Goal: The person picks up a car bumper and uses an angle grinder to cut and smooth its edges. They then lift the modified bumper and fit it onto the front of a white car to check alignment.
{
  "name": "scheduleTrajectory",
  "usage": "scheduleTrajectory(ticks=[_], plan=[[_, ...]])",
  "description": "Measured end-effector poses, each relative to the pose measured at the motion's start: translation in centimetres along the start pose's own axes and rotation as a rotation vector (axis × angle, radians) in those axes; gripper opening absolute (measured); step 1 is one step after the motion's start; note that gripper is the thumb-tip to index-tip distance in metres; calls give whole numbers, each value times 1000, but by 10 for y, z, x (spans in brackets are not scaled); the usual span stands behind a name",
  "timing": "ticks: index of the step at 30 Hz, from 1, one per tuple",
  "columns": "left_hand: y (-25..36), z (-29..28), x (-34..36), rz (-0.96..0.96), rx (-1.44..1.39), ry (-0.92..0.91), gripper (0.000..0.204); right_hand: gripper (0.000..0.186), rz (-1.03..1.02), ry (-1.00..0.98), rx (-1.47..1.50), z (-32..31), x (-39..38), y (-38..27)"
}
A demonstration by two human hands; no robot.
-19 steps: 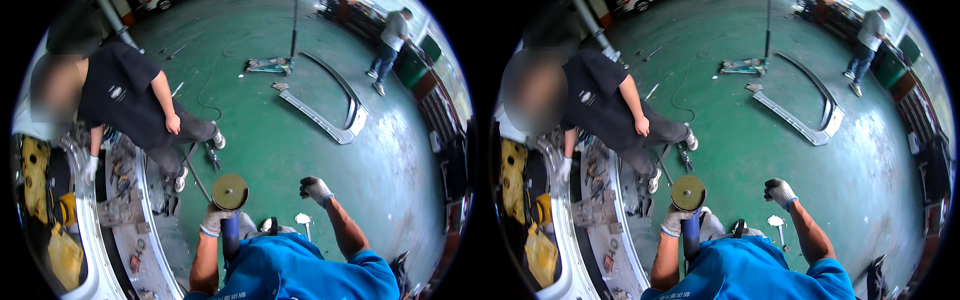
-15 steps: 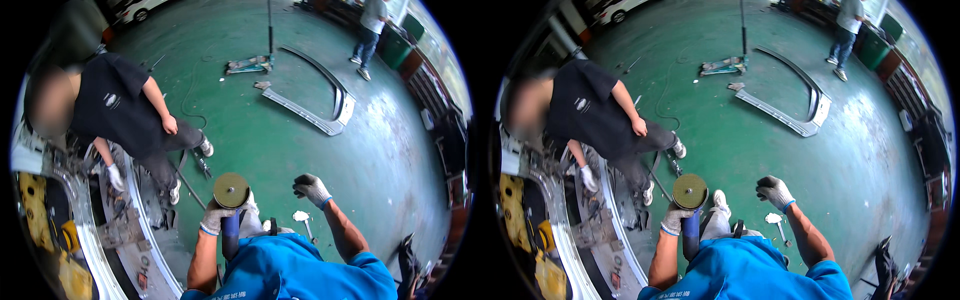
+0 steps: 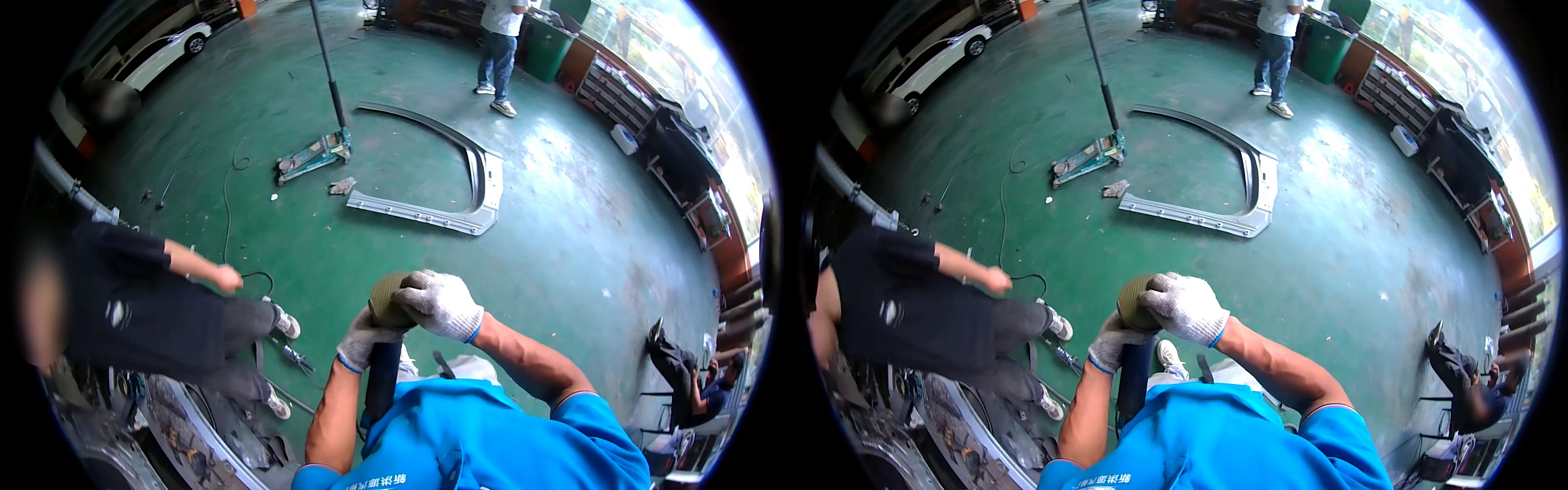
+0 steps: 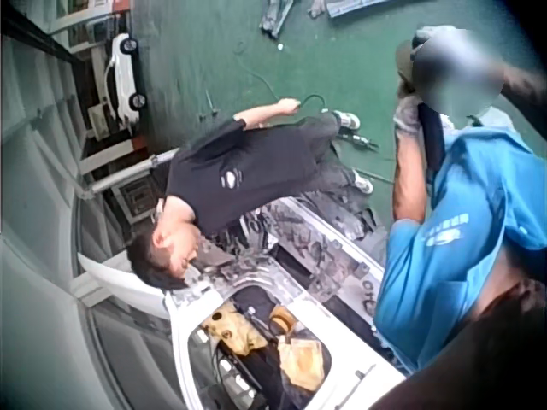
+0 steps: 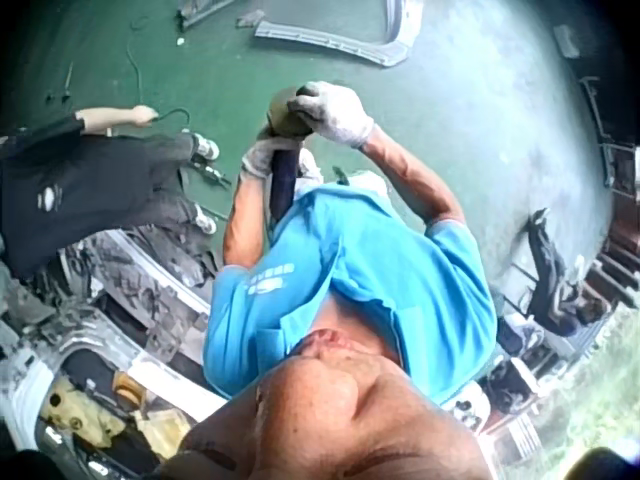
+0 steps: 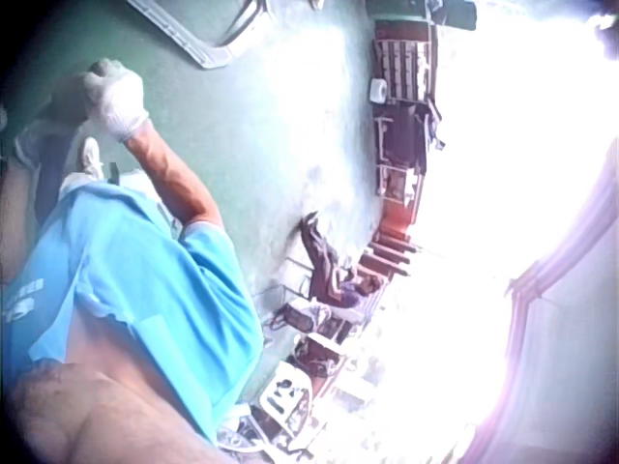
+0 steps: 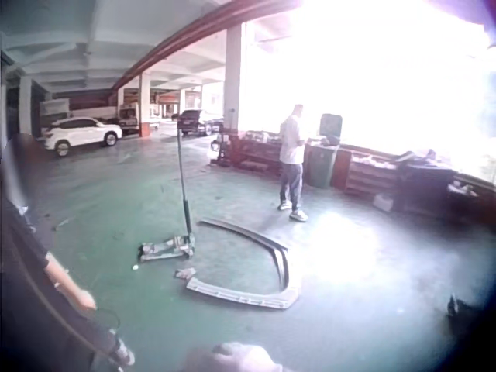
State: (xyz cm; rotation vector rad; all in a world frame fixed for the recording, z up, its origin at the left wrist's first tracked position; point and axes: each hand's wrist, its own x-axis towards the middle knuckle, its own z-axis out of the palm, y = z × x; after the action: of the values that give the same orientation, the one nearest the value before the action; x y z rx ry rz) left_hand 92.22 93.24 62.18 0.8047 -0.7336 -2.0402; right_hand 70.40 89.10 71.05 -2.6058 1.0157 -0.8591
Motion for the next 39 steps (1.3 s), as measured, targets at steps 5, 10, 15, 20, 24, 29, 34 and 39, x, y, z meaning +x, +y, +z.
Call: scheduleTrajectory(ticks=[5, 10, 15, 20, 24, 29, 34, 39], plan=[[11, -11, 52, -60, 12, 10, 72, 22, 2, -16, -5, -7, 7, 39], [18, -3, 95, -100, 36, -1, 74, 23, 117, 10, -5, -18, 17, 80], [20, 11, 132, -83, 81, 68, 75, 29, 6, -68, 37, -34, 28, 133], [26, 54, 179, -41, 147, 130, 75, 29, -102, -179, 81, -61, 36, 202], [17, 81, 218, -19, 161, 182, 77, 28, -201, -146, 177, -84, 36, 259], [9, 115, 253, -20, 139, 234, 77, 28, -301, -102, 216, -108, 39, 311], [20, 126, 260, 21, 221, 223, 76, 29, -325, -78, 238, -120, 49, 324], [26, 125, 251, 56, 230, 277, 75, 24, -312, 13, 305, -144, 74, 322]])
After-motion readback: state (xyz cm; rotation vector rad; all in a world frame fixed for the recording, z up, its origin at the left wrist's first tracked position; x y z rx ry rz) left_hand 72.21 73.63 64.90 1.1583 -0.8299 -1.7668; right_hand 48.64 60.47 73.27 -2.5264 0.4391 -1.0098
